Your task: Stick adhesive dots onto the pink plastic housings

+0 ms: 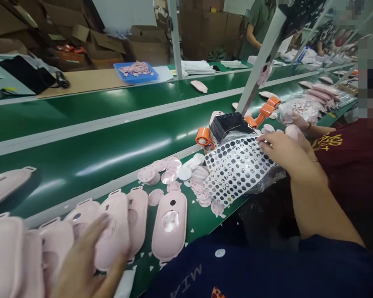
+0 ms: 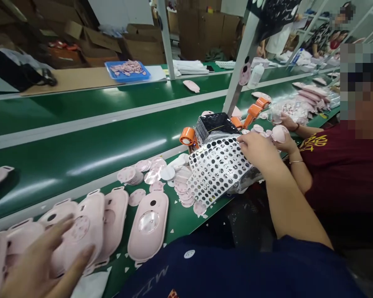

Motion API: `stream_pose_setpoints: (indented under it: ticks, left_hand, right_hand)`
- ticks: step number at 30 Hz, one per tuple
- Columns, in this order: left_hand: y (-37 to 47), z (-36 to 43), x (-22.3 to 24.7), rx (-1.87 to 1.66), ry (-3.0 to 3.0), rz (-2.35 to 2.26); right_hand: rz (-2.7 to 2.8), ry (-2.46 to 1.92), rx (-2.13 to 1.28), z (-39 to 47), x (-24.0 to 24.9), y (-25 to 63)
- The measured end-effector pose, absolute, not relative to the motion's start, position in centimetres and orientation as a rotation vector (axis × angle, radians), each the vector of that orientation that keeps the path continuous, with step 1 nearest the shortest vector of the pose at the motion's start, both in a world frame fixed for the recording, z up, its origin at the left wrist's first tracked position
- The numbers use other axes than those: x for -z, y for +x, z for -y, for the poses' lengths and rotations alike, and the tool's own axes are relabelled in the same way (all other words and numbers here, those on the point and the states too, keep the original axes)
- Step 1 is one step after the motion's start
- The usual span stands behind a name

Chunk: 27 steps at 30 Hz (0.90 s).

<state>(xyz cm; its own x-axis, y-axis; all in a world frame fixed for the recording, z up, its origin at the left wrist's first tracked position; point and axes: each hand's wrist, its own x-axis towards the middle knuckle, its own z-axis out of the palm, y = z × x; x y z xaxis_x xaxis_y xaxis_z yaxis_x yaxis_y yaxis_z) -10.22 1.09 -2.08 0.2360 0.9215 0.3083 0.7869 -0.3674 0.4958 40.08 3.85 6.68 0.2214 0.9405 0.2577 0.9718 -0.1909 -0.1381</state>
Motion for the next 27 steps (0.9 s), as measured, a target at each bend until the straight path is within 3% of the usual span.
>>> stream_pose_setpoints:
  ticks: [5, 11, 21, 27]
  left_hand:
    - [4.2, -3.6, -3.3, -0.798, 2.737, -0.598]
    - [19.2, -6.6, -4.1, -0.379, 2.846, -0.565]
    - [20.4, -6.5, -5.3, -0.032, 2.876, -0.604]
    - [20.7, -6.6, -5.3, -0.015, 2.909, -0.593]
  right_hand:
    - [1.932, -2.333, 0.164, -5.2, -6.8, 37.9]
    - [2.507, -2.247, 0.268, -6.0, -8.6, 36.9]
    - [2.576, -2.260, 0.245, -7.2, -8.7, 37.0]
    - [2.112, -2.240, -0.031, -8.3, -8.4, 38.5]
